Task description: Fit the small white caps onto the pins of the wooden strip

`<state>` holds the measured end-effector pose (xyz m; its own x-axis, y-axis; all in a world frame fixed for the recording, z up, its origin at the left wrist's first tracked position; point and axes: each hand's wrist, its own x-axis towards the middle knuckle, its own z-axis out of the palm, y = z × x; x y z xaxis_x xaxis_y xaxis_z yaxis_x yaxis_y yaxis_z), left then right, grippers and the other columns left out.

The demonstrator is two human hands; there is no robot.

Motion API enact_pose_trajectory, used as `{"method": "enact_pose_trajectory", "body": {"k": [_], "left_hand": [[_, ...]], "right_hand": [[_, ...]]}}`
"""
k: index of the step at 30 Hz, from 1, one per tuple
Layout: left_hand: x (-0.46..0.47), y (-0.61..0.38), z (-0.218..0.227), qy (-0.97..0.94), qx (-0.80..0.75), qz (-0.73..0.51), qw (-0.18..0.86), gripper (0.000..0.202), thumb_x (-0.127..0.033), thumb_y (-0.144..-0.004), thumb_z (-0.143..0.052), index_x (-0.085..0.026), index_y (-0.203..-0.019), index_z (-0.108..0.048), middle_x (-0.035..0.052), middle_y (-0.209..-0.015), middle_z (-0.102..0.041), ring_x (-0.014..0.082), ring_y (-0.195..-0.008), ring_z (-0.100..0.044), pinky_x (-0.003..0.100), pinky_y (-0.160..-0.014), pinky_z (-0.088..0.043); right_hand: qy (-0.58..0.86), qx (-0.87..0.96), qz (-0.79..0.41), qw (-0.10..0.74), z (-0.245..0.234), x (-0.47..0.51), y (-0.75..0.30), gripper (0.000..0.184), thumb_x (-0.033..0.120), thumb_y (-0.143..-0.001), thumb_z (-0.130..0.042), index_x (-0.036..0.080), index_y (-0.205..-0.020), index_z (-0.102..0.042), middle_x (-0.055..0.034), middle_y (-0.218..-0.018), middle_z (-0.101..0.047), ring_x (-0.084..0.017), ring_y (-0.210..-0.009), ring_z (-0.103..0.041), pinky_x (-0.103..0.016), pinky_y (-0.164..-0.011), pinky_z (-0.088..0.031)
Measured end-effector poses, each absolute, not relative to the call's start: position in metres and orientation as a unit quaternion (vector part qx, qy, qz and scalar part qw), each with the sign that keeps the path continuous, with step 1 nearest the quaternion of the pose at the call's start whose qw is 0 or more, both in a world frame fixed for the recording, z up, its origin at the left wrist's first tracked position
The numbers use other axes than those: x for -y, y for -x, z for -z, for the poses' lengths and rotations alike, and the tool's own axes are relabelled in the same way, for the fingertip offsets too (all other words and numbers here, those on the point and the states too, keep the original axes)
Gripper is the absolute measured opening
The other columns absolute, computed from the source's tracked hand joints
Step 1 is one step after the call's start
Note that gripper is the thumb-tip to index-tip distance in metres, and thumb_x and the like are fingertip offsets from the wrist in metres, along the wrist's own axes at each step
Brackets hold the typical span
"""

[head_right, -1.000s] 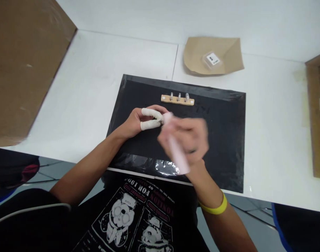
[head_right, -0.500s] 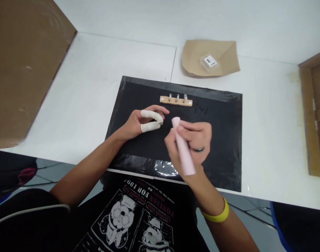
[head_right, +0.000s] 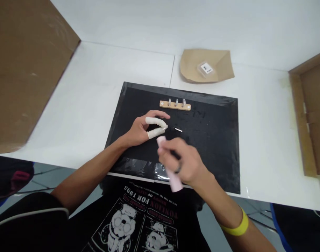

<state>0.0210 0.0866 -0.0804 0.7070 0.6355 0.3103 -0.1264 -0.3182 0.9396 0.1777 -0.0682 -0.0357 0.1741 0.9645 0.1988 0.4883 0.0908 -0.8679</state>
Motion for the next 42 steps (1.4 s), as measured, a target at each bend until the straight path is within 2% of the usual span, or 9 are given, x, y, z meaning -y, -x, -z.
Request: {"method": "enact_pose_trajectory", "body": {"k": [3,6,10,12,16,20,23,28,42], "left_hand": [[-0.084,-0.023,0.08,-0.756,-0.213,-0.387,0.483,0.007,-0.025,-0.095,-0.074,-0.02,-0.095,-0.079,0.0104,-0.121,-0.076,0.0219,-0.118,-0.068,0.045,-0.11,-0.053],[-0.087,-0.026,0.079,-0.766,-0.247,-0.417,0.422,0.006,-0.024,-0.095,-0.073,-0.02,-0.097,-0.078,0.0103,-0.118,-0.077,0.0215,-0.115,-0.068,0.044,-0.106,-0.054],[-0.1,-0.04,0.073,-0.8,-0.254,-0.418,0.347,0.007,-0.022,-0.095,-0.073,-0.021,-0.098,-0.079,0.0089,-0.117,-0.078,0.0218,-0.114,-0.065,0.044,-0.106,-0.051],[-0.108,-0.053,0.067,-0.826,-0.244,-0.403,0.31,0.008,-0.02,-0.094,-0.074,-0.022,-0.099,-0.08,0.0077,-0.118,-0.078,0.0229,-0.115,-0.063,0.046,-0.108,-0.048],[-0.117,-0.087,0.055,-0.867,-0.25,-0.336,0.269,0.011,-0.022,-0.093,-0.075,-0.027,-0.099,-0.084,0.0054,-0.126,-0.076,0.028,-0.124,-0.057,0.052,-0.111,-0.035],[-0.118,-0.118,0.055,-0.884,-0.261,-0.293,0.254,0.013,-0.021,-0.093,-0.075,-0.028,-0.095,-0.085,0.0054,-0.134,-0.074,0.0324,-0.134,-0.05,0.058,-0.114,-0.022],[-0.115,-0.132,0.063,-0.887,-0.266,-0.295,0.234,0.012,-0.02,-0.091,-0.075,-0.027,-0.092,-0.085,0.0055,-0.132,-0.074,0.0343,-0.135,-0.049,0.06,-0.115,-0.016],[-0.11,-0.137,0.081,-0.883,-0.289,-0.318,0.192,0.012,-0.019,-0.089,-0.074,-0.026,-0.084,-0.083,0.0057,-0.13,-0.074,0.0365,-0.135,-0.048,0.064,-0.116,-0.014],[-0.105,-0.133,0.095,-0.869,-0.338,-0.325,0.156,0.012,-0.022,-0.09,-0.076,-0.031,-0.091,-0.084,0.0052,-0.136,-0.072,0.0379,-0.138,-0.047,0.067,-0.111,-0.018]], "right_hand": [[0.632,0.59,-0.162,0.475,0.04,0.076,-0.178,0.01,0.025,-0.09,-0.077,0.024,-0.1,-0.076,-0.0028,-0.088,-0.075,-0.019,-0.072,-0.075,-0.029,-0.061,-0.066],[0.703,0.43,-0.05,0.564,0.049,0.078,-0.174,0.017,0.025,-0.083,-0.085,0.021,-0.095,-0.073,-0.0071,-0.104,-0.071,-0.023,-0.088,-0.077,-0.035,-0.069,-0.071],[0.706,0.26,-0.167,0.637,0.065,0.085,-0.159,0.022,0.03,-0.084,-0.085,0.019,-0.093,-0.067,-0.0038,-0.105,-0.066,-0.015,-0.07,-0.075,-0.026,-0.054,-0.068],[0.695,0.262,-0.214,0.634,0.073,0.092,-0.152,0.02,0.03,-0.086,-0.083,0.019,-0.092,-0.068,-0.0027,-0.104,-0.066,-0.014,-0.067,-0.075,-0.025,-0.054,-0.068],[0.674,0.354,-0.235,0.604,0.086,0.106,-0.145,0.009,0.02,-0.092,-0.075,0.022,-0.098,-0.069,-0.0037,-0.108,-0.065,-0.017,-0.082,-0.076,-0.027,-0.062,-0.069],[0.654,0.457,-0.186,0.573,0.088,0.108,-0.146,0.02,0.01,-0.092,-0.07,0.025,-0.104,-0.066,-0.0046,-0.107,-0.066,-0.018,-0.093,-0.074,-0.035,-0.079,-0.068],[0.639,0.482,-0.194,0.567,0.084,0.106,-0.148,0.021,0.009,-0.093,-0.067,0.026,-0.105,-0.064,-0.0045,-0.107,-0.066,-0.018,-0.095,-0.073,-0.035,-0.083,-0.065],[0.616,0.492,-0.227,0.572,0.083,0.107,-0.15,0.022,0.009,-0.094,-0.065,0.027,-0.107,-0.064,-0.0049,-0.11,-0.065,-0.019,-0.099,-0.073,-0.034,-0.088,-0.062],[0.605,0.487,-0.256,0.575,0.085,0.107,-0.15,0.027,0.007,-0.096,-0.065,0.028,-0.113,-0.063,-0.0042,-0.114,-0.062,-0.017,-0.103,-0.071,-0.031,-0.091,-0.06]]}}
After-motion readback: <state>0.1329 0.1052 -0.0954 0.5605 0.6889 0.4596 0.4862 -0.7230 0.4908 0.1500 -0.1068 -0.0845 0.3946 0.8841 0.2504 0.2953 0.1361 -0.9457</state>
